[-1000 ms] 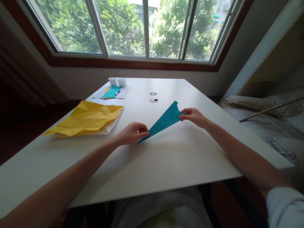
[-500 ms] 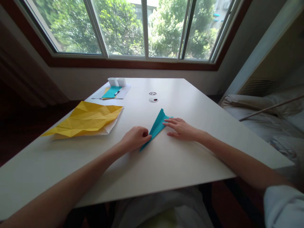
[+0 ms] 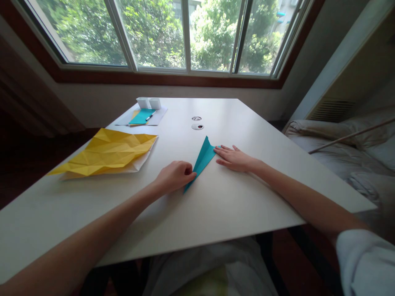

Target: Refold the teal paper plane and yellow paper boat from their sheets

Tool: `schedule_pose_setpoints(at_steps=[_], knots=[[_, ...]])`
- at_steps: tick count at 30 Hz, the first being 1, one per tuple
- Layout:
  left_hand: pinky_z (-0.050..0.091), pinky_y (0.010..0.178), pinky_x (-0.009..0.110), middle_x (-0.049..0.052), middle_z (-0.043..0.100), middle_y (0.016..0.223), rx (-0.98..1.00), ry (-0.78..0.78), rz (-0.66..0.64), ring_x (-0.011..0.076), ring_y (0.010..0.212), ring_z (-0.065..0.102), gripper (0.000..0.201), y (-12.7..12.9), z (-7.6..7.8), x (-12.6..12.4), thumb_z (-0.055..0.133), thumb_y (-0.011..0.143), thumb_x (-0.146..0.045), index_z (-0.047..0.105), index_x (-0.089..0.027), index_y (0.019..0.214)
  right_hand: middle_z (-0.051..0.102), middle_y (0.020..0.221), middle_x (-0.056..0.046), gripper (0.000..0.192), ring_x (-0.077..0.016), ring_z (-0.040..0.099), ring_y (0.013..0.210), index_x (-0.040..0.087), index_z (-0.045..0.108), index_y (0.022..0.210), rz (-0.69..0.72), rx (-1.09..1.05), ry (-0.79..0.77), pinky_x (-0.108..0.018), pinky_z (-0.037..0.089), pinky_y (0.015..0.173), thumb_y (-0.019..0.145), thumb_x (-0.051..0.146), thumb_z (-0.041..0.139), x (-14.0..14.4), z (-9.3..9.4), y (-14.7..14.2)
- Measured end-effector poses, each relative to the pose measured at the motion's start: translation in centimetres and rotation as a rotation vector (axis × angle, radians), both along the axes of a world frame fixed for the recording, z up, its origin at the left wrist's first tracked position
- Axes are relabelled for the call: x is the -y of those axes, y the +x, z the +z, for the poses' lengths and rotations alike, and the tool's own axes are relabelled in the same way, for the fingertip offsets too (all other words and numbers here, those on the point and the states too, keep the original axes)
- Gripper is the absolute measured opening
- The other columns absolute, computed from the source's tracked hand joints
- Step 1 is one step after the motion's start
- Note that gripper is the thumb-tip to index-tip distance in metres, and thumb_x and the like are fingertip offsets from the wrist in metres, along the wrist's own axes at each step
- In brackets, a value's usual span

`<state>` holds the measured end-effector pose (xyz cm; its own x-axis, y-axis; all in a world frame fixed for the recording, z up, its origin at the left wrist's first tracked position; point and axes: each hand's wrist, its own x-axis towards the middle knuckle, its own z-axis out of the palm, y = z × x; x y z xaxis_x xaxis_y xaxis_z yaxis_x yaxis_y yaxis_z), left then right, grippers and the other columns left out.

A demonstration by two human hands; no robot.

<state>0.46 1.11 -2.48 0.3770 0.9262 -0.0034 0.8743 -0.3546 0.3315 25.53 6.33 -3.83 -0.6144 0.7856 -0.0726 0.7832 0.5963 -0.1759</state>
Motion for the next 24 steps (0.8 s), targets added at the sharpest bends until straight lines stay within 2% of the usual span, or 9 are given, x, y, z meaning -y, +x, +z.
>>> schedule_pose_setpoints(at_steps=[4, 9, 14, 17, 20, 24], knots=[[0.026, 0.050, 0.025, 0.001, 0.058, 0.063, 0.016, -0.001, -0.004, 0.0142, 0.057, 0.047, 0.030, -0.1, -0.2, -0.1, 0.046, 0.074, -0.044, 0.053, -0.020, 0.059, 0.024, 0.148, -0.009, 0.070, -0.0298, 0.015, 0.137, 0.018, 0.023, 0.143, 0.002, 0.005, 0.085, -0.059, 0.010, 0.107, 0.088, 0.061, 0.016, -0.7, -0.4, 0.3], [0.027, 0.051, 0.024, 0.001, 0.059, 0.062, 0.015, -0.011, -0.011, 0.0140, 0.057, 0.047, 0.030, -0.1, -0.2, -0.3, 0.047, 0.074, -0.045, 0.053, -0.019, 0.058, 0.019, 0.149, -0.010, 0.077, -0.0341, 0.009, 0.137, 0.017, 0.030, 0.140, 0.103, 0.024, 0.178, -0.062, 0.004, 0.105, 0.082, 0.068, 0.029, 0.6, 0.0, -0.4], [0.027, 0.050, 0.024, 0.000, 0.057, 0.060, 0.007, -0.024, -0.002, 0.0133, 0.055, 0.046, 0.031, 0.1, 0.0, -0.2, 0.047, 0.074, -0.045, 0.053, -0.019, 0.058, 0.024, 0.148, -0.011, 0.081, -0.0344, 0.014, 0.136, 0.018, 0.028, 0.141, 0.282, -0.013, 0.139, -0.061, 0.001, 0.105, 0.079, 0.070, 0.031, 3.1, 0.5, -2.0], [0.027, 0.050, 0.023, 0.000, 0.056, 0.059, 0.020, -0.025, -0.011, 0.0129, 0.054, 0.044, 0.032, 0.0, -0.2, -0.2, 0.047, 0.074, -0.046, 0.053, -0.019, 0.059, 0.027, 0.146, -0.011, 0.081, -0.0329, 0.019, 0.135, 0.018, 0.024, 0.143, 0.371, -0.045, 0.106, -0.057, 0.004, 0.107, 0.080, 0.070, 0.032, 4.3, 0.5, -2.7], [0.027, 0.050, 0.023, 0.000, 0.056, 0.059, 0.032, -0.016, -0.020, 0.0128, 0.054, 0.044, 0.033, -0.2, -0.4, -0.3, 0.046, 0.074, -0.047, 0.053, -0.019, 0.059, 0.031, 0.145, -0.011, 0.075, -0.0325, 0.022, 0.134, 0.020, 0.029, 0.141, 0.361, -0.059, 0.125, -0.055, 0.007, 0.107, 0.082, 0.067, 0.032, 4.5, 0.5, -2.9], [0.026, 0.050, 0.024, 0.001, 0.056, 0.059, 0.025, -0.008, -0.015, 0.0130, 0.054, 0.044, 0.034, -0.1, -0.4, -0.3, 0.045, 0.075, -0.047, 0.053, -0.019, 0.057, 0.039, 0.141, -0.010, 0.065, -0.0326, 0.027, 0.132, 0.022, 0.041, 0.134, 0.268, -0.062, 0.185, -0.058, 0.008, 0.106, 0.084, 0.063, 0.033, 3.9, 0.6, -2.6]])
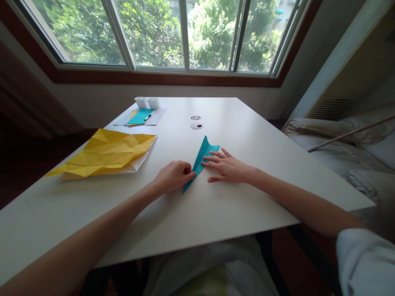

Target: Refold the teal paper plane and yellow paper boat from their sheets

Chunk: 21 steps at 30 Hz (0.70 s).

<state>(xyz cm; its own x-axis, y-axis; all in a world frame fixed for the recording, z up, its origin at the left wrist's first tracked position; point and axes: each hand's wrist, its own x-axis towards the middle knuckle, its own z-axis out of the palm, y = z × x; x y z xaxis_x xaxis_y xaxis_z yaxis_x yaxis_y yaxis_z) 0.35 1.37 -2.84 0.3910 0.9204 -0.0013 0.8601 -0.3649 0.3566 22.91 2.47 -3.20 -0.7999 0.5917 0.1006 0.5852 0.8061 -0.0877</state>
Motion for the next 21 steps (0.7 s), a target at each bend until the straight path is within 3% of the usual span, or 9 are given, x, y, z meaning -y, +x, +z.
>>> schedule_pose_setpoints(at_steps=[6, 13, 21], knots=[[0.025, 0.049, 0.025, 0.002, 0.055, 0.056, -0.008, 0.003, -0.010, 0.0134, 0.052, 0.043, 0.037, 0.3, 0.4, 0.2, 0.045, 0.076, -0.046, 0.051, -0.019, 0.052, 0.046, 0.134, -0.014, 0.064, -0.0283, 0.042, 0.124, 0.019, 0.041, 0.133, 0.008, -0.030, -0.038, -0.056, 0.018, 0.104, 0.085, 0.061, 0.035, -0.3, 0.0, 0.2], [0.028, 0.051, 0.024, 0.003, 0.061, 0.062, 0.065, 0.011, 0.019, 0.0147, 0.057, 0.049, 0.038, 0.3, 0.3, -1.4, 0.044, 0.076, -0.049, 0.062, -0.018, 0.063, 0.043, 0.137, -0.013, 0.062, -0.0254, 0.042, 0.123, 0.021, 0.040, 0.133, 0.078, -0.053, -0.105, -0.049, 0.023, 0.105, 0.085, 0.060, 0.036, -0.2, 0.1, 0.1], [0.027, 0.050, 0.024, 0.001, 0.055, 0.055, 0.077, 0.016, 0.107, 0.0134, 0.053, 0.047, 0.039, 0.6, 0.0, -2.4, 0.051, 0.069, -0.055, 0.058, -0.018, 0.058, 0.048, 0.127, -0.013, 0.057, -0.0237, 0.047, 0.116, 0.018, 0.045, 0.129, 0.187, -0.082, -0.118, -0.044, 0.029, 0.104, 0.085, 0.055, 0.041, 0.3, 0.4, -0.5]])
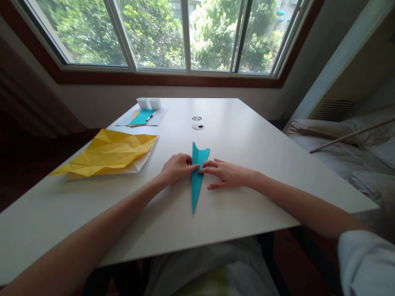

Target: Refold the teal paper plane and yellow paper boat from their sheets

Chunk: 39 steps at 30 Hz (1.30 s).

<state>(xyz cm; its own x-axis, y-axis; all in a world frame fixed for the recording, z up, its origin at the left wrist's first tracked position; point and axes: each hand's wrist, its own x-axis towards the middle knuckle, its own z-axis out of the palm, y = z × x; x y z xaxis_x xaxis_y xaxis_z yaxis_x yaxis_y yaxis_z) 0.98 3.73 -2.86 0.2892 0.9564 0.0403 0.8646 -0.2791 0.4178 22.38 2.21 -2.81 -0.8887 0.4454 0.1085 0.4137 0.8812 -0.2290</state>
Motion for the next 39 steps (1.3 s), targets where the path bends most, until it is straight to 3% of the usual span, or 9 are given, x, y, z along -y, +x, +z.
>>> schedule_pose_setpoints(at_steps=[5, 12, 21, 26, 33, 39], knots=[[0.024, 0.048, 0.025, -0.001, 0.051, 0.051, 0.003, -0.024, 0.011, 0.0130, 0.053, 0.044, 0.038, 0.1, -0.1, 0.2, 0.052, 0.067, -0.054, 0.054, -0.018, 0.054, 0.048, 0.127, -0.014, 0.056, -0.0240, 0.046, 0.116, 0.017, 0.046, 0.128, 0.017, -0.013, 0.027, -0.044, 0.027, 0.103, 0.085, 0.054, 0.043, 0.7, 0.2, -0.3], [0.024, 0.049, 0.025, -0.002, 0.050, 0.053, 0.011, -0.002, 0.019, 0.0127, 0.053, 0.043, 0.035, 0.2, -0.1, 0.4, 0.052, 0.069, -0.051, 0.053, -0.018, 0.056, 0.058, 0.117, -0.009, 0.048, -0.0189, 0.048, 0.113, 0.016, 0.052, 0.121, 0.250, -0.035, 0.001, -0.035, 0.022, 0.106, 0.087, 0.049, 0.044, 4.1, 1.4, -1.2], [0.025, 0.049, 0.025, -0.001, 0.051, 0.054, 0.001, 0.032, 0.013, 0.0124, 0.052, 0.043, 0.037, 0.1, -0.3, 0.6, 0.052, 0.071, -0.052, 0.052, -0.018, 0.056, 0.060, 0.114, -0.009, 0.047, -0.0191, 0.051, 0.108, 0.016, 0.054, 0.119, 0.369, -0.048, -0.020, -0.034, 0.023, 0.105, 0.088, 0.049, 0.042, 5.7, 1.4, -2.0], [0.023, 0.048, 0.024, -0.001, 0.052, 0.055, 0.006, 0.047, 0.023, 0.0121, 0.052, 0.043, 0.037, 0.1, -0.4, 0.8, 0.051, 0.071, -0.052, 0.052, -0.018, 0.057, 0.057, 0.118, -0.011, 0.044, -0.0186, 0.048, 0.114, 0.016, 0.048, 0.125, 0.231, -0.075, -0.027, -0.035, 0.027, 0.103, 0.090, 0.043, 0.040, 3.1, 0.6, -1.1], [0.025, 0.048, 0.023, 0.001, 0.057, 0.060, 0.006, 0.059, 0.013, 0.0137, 0.055, 0.047, 0.038, 0.1, -0.5, 0.7, 0.049, 0.072, -0.054, 0.057, -0.018, 0.061, 0.046, 0.134, -0.010, 0.043, -0.0210, 0.032, 0.131, 0.021, 0.043, 0.129, -0.028, 0.011, 0.005, -0.047, 0.020, 0.107, 0.093, 0.042, 0.033, -1.9, -0.6, 0.9], [0.031, 0.048, 0.023, 0.001, 0.060, 0.064, -0.026, -0.012, -0.097, 0.0160, 0.059, 0.052, 0.031, 0.1, 0.0, 0.9, 0.054, 0.068, -0.049, 0.060, -0.019, 0.069, 0.043, 0.137, -0.011, 0.046, -0.0204, 0.035, 0.129, 0.020, 0.039, 0.133, -0.050, 0.048, 0.040, -0.050, 0.016, 0.109, 0.093, 0.042, 0.031, -2.7, -1.0, 1.4]])
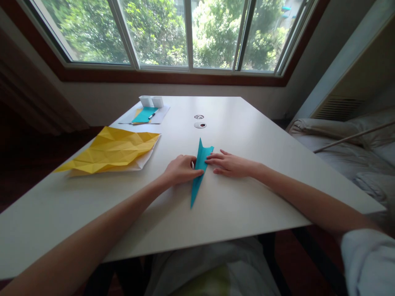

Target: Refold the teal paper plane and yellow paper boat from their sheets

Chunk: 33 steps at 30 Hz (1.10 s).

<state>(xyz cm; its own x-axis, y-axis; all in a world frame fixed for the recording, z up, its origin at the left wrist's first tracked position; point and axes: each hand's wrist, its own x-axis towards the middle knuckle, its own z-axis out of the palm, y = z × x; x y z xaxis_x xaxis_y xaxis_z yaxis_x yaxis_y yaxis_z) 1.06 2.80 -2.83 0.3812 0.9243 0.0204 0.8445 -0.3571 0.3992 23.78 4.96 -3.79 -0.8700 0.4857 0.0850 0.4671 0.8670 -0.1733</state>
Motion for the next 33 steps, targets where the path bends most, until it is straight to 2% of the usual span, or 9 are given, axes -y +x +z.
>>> schedule_pose_setpoints(at_steps=[4, 7, 11, 15, 19, 21, 26, 29, 33], knots=[[0.034, 0.049, 0.024, 0.001, 0.061, 0.067, -0.031, -0.030, 0.011, 0.0161, 0.061, 0.054, 0.027, -0.3, 0.4, 0.6, 0.055, 0.068, -0.045, 0.061, -0.019, 0.070, 0.048, 0.132, -0.013, 0.045, -0.0225, 0.038, 0.127, 0.020, 0.042, 0.132, -0.066, 0.018, 0.081, -0.053, 0.019, 0.107, 0.093, 0.040, 0.032, -0.4, 0.3, 0.7], [0.038, 0.053, 0.023, -0.001, 0.062, 0.069, 0.033, -0.044, 0.026, 0.0155, 0.063, 0.056, 0.026, -0.7, 0.4, 0.8, 0.055, 0.068, -0.041, 0.062, -0.020, 0.082, 0.053, 0.126, -0.013, 0.042, -0.0245, 0.046, 0.120, 0.020, 0.048, 0.127, -0.130, 0.033, 0.124, -0.055, 0.023, 0.104, 0.093, 0.039, 0.034, -0.6, 0.6, 1.5], [0.040, 0.056, 0.023, -0.001, 0.064, 0.070, 0.083, -0.015, 0.019, 0.0146, 0.064, 0.058, 0.023, -1.0, 0.5, 1.1, 0.054, 0.071, -0.035, 0.061, -0.020, 0.087, 0.060, 0.116, -0.010, 0.037, -0.0212, 0.057, 0.104, 0.021, 0.055, 0.119, -0.186, 0.027, 0.181, -0.048, 0.029, 0.102, 0.094, 0.034, 0.032, -0.7, 0.6, 2.1], [0.040, 0.056, 0.023, 0.000, 0.065, 0.070, 0.062, 0.023, 0.002, 0.0144, 0.063, 0.059, 0.018, -0.8, 1.0, 1.6, 0.053, 0.071, -0.027, 0.063, -0.019, 0.083, 0.066, 0.096, -0.007, 0.038, -0.0171, 0.062, 0.082, 0.020, 0.046, 0.128, -0.266, 0.024, 0.302, -0.038, 0.034, 0.094, 0.093, 0.028, 0.034, -0.4, 0.5, 1.5], [0.042, 0.056, 0.021, 0.000, 0.065, 0.068, 0.080, 0.009, -0.028, 0.0131, 0.061, 0.058, 0.021, -0.5, 1.3, 2.1, 0.053, 0.068, -0.020, 0.066, -0.017, 0.084, 0.065, 0.081, -0.004, 0.043, -0.0152, 0.058, 0.069, 0.028, 0.035, 0.136, -0.301, 0.097, 0.443, -0.031, 0.036, 0.079, 0.093, 0.025, 0.035, -0.2, 0.3, 0.5], [0.042, 0.057, 0.021, -0.001, 0.064, 0.067, 0.080, 0.008, -0.048, 0.0122, 0.060, 0.058, 0.022, -0.5, 1.4, 2.2, 0.052, 0.068, -0.019, 0.067, -0.018, 0.085, 0.064, 0.082, -0.005, 0.039, -0.0147, 0.057, 0.070, 0.029, 0.042, 0.132, -0.296, 0.109, 0.490, -0.030, 0.034, 0.077, 0.094, 0.025, 0.035, -0.2, 0.2, 0.2], [0.043, 0.059, 0.020, -0.001, 0.065, 0.068, 0.047, -0.027, -0.128, 0.0113, 0.061, 0.058, 0.025, -0.7, 1.4, 2.0, 0.052, 0.070, -0.017, 0.069, -0.019, 0.088, 0.062, 0.089, -0.006, 0.028, -0.0167, 0.055, 0.079, 0.025, 0.062, 0.108, -0.241, 0.076, 0.557, -0.031, 0.032, 0.077, 0.092, 0.022, 0.039, -0.4, 0.2, 0.5], [0.043, 0.061, 0.020, 0.001, 0.065, 0.073, 0.030, -0.047, -0.228, 0.0117, 0.063, 0.058, 0.026, -1.1, 1.3, 1.8, 0.054, 0.072, -0.020, 0.069, -0.019, 0.092, 0.062, 0.095, -0.007, 0.026, -0.0176, 0.054, 0.083, 0.025, 0.065, 0.102, -0.214, 0.029, 0.576, -0.031, 0.033, 0.076, 0.091, 0.022, 0.042, -0.5, 0.0, 0.8], [0.043, 0.063, 0.021, 0.003, 0.064, 0.078, -0.005, -0.029, -0.403, 0.0128, 0.066, 0.057, 0.027, -1.6, 1.5, 1.9, 0.053, 0.078, -0.027, 0.067, -0.018, 0.099, 0.065, 0.102, -0.006, 0.024, -0.0172, 0.057, 0.087, 0.023, 0.066, 0.100, -0.162, -0.032, 0.502, -0.033, 0.035, 0.084, 0.091, 0.020, 0.043, -1.0, -0.5, 1.0]])
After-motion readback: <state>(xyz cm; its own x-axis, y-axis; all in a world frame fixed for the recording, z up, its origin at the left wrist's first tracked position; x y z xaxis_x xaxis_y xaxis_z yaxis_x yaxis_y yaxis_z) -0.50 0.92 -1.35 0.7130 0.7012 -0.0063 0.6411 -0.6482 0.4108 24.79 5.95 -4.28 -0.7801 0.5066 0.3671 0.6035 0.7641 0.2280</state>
